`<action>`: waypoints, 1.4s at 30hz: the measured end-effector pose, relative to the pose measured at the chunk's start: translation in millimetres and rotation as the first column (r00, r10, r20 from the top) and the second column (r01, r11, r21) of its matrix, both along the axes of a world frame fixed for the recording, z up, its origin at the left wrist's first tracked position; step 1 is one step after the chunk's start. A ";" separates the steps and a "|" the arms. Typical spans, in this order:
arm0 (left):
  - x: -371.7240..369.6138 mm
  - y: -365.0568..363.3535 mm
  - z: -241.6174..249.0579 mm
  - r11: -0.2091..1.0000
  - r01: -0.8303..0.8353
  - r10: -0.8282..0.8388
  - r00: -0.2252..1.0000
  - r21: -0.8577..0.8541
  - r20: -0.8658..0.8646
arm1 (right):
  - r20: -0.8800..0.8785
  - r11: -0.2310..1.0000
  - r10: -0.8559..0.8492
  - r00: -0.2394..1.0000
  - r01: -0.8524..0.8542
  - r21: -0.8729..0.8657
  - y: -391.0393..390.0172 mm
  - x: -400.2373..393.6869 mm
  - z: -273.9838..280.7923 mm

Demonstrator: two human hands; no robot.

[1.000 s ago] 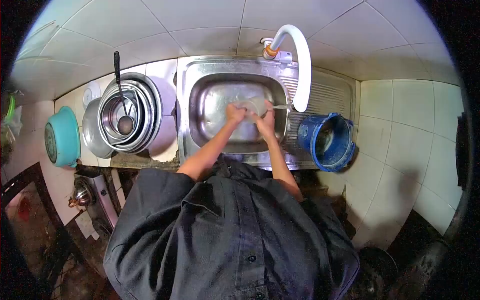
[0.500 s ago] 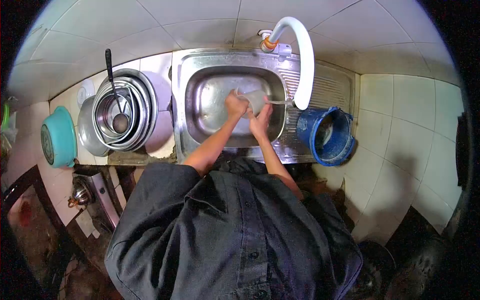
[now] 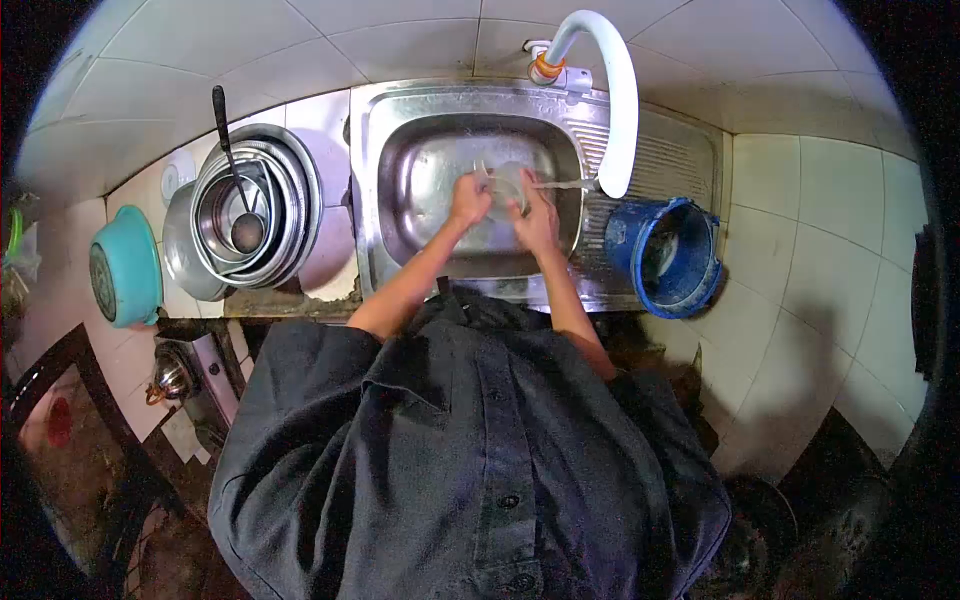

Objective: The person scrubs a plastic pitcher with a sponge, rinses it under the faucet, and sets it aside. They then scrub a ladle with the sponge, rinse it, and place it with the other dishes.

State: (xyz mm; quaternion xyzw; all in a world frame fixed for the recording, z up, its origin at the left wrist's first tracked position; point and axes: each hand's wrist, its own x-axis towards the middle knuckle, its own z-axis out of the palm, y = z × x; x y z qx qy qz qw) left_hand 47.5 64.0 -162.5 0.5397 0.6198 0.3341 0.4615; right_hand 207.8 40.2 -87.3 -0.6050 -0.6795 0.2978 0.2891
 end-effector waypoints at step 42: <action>78.4 8.7 -38.4 0.730 -0.446 0.649 0.689 -0.517 0.323 | -0.199 0.863 -0.441 0.875 0.474 0.172 -18.0 -22.6 13.4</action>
